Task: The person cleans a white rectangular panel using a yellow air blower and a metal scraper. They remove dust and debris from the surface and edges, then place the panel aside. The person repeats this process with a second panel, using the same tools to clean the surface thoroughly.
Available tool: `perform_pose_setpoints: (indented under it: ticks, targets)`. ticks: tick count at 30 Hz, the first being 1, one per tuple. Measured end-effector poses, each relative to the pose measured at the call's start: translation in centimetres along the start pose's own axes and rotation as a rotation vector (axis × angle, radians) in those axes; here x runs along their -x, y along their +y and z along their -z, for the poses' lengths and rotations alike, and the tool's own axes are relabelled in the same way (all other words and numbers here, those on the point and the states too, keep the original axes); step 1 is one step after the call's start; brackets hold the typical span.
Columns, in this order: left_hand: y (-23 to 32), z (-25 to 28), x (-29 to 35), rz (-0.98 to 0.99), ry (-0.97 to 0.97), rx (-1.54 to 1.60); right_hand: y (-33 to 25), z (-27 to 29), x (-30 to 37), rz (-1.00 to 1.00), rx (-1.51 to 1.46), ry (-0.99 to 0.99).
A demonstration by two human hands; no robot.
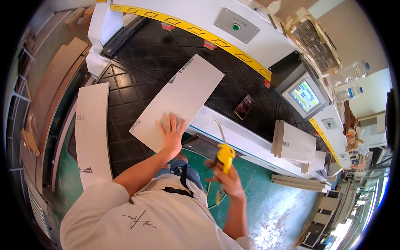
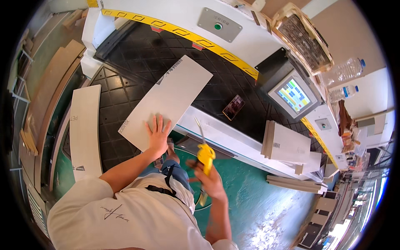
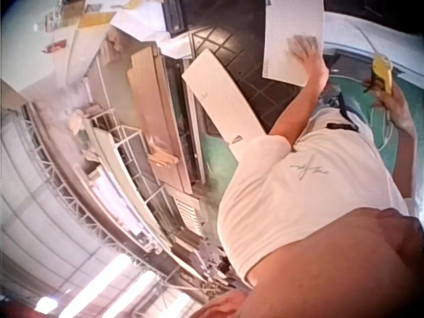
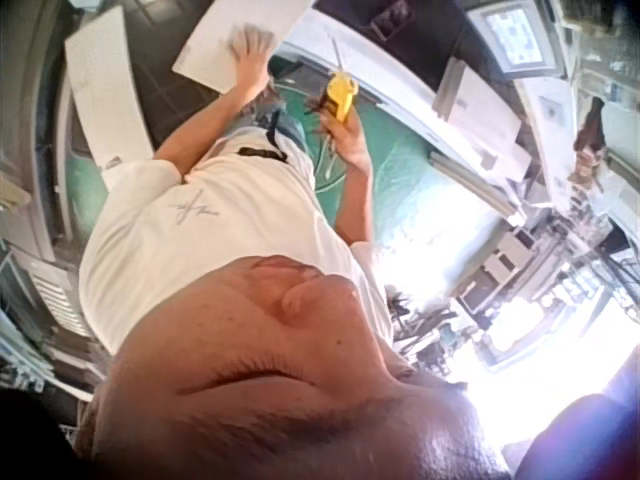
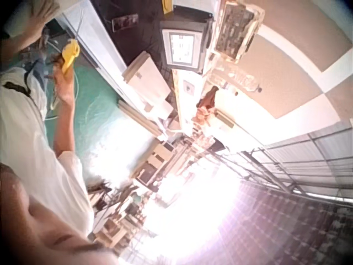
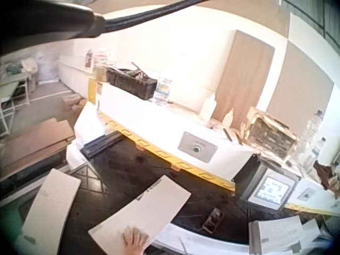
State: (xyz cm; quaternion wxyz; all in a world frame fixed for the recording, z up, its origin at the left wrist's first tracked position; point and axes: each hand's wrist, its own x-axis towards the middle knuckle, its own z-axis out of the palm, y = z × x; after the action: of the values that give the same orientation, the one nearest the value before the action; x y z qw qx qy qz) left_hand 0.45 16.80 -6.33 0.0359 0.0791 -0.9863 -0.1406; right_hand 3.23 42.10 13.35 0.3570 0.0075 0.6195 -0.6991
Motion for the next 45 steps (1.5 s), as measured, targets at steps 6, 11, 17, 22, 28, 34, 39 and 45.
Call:
perform_pose_setpoints:
  ticks: [6, 11, 17, 22, 28, 34, 39, 45]
  targets:
    - [-4.1, 1.8, -0.9, -0.046, -0.092, 0.134, -1.5, -7.6, -15.5, 0.367, 0.206, -0.085]
    - [-6.2, 14.4, 2.6, 0.187, -0.575, 1.515, -1.3, -15.7, -20.4, 0.337, 0.245, -0.025]
    - [-9.6, 17.5, 9.1, 0.638, -0.194, 1.57, -12.6, -9.0, -22.2, 0.743, 0.812, -0.137]
    - [-13.7, 13.6, 19.8, 0.854, -0.055, 1.368, -30.2, 1.1, -23.4, 1.237, 1.21, 0.655]
    - [-13.3, 10.9, 25.0, 1.28, 0.121, 1.682, -39.7, 4.3, -25.5, 1.218, 1.911, 0.877]
    - [-14.9, 9.6, 27.4, 1.438, -0.268, 1.44, -39.8, 6.5, -25.2, 1.372, 1.979, 0.793]
    - [-12.6, 14.7, 21.6, 1.271, -0.503, 0.909, -31.7, 2.7, -20.3, 1.242, 1.232, 0.757]
    - [-9.9, 10.3, 7.6, 0.333, -0.058, 0.296, -14.9, 2.9, -22.3, 0.451, 0.237, 0.172]
